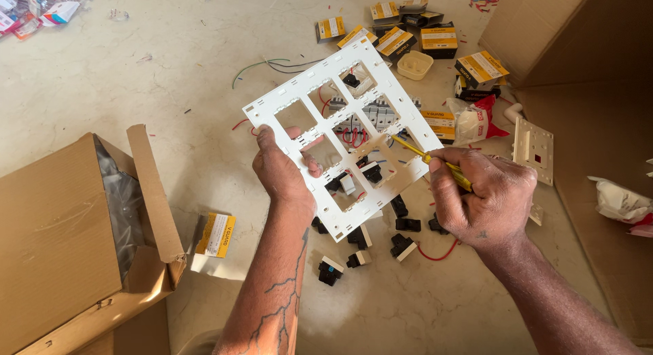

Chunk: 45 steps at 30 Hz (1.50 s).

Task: The person uses a screwdriver to tighten screws on electrical components attached to a white plastic switchboard frame and then snaps several individual switch and socket modules into the frame's slots.

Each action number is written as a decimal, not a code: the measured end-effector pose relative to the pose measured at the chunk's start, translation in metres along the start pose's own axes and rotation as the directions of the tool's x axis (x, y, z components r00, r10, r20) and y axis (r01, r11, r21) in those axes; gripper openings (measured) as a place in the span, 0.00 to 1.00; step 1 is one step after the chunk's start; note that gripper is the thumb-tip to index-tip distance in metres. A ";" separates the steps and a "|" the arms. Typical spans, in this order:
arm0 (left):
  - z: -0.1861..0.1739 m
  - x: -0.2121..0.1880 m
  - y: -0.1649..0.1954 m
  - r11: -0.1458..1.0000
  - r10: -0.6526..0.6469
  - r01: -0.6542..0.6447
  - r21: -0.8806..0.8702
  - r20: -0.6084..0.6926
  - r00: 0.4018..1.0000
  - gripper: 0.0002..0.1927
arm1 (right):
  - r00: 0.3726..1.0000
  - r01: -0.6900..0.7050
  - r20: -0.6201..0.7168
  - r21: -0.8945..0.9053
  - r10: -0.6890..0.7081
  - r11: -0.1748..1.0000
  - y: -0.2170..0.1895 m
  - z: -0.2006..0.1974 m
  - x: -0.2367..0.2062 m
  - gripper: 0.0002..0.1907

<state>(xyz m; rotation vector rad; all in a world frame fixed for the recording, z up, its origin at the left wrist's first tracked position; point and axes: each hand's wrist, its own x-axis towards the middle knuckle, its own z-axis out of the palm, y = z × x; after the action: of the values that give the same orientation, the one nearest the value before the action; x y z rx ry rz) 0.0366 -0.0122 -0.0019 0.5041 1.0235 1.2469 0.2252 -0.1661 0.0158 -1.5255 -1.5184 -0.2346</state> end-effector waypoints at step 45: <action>-0.001 0.002 0.000 1.000 0.014 -0.014 -0.018 0.014 1.000 0.29 | 0.997 -0.053 -0.050 -0.051 0.051 0.997 0.002 -0.003 -0.001 0.04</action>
<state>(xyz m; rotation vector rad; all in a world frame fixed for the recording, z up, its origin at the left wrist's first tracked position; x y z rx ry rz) 0.0356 -0.0109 -0.0034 0.5063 0.9972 1.2625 0.2281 -0.1680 0.0157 -1.5876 -1.4428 -0.2810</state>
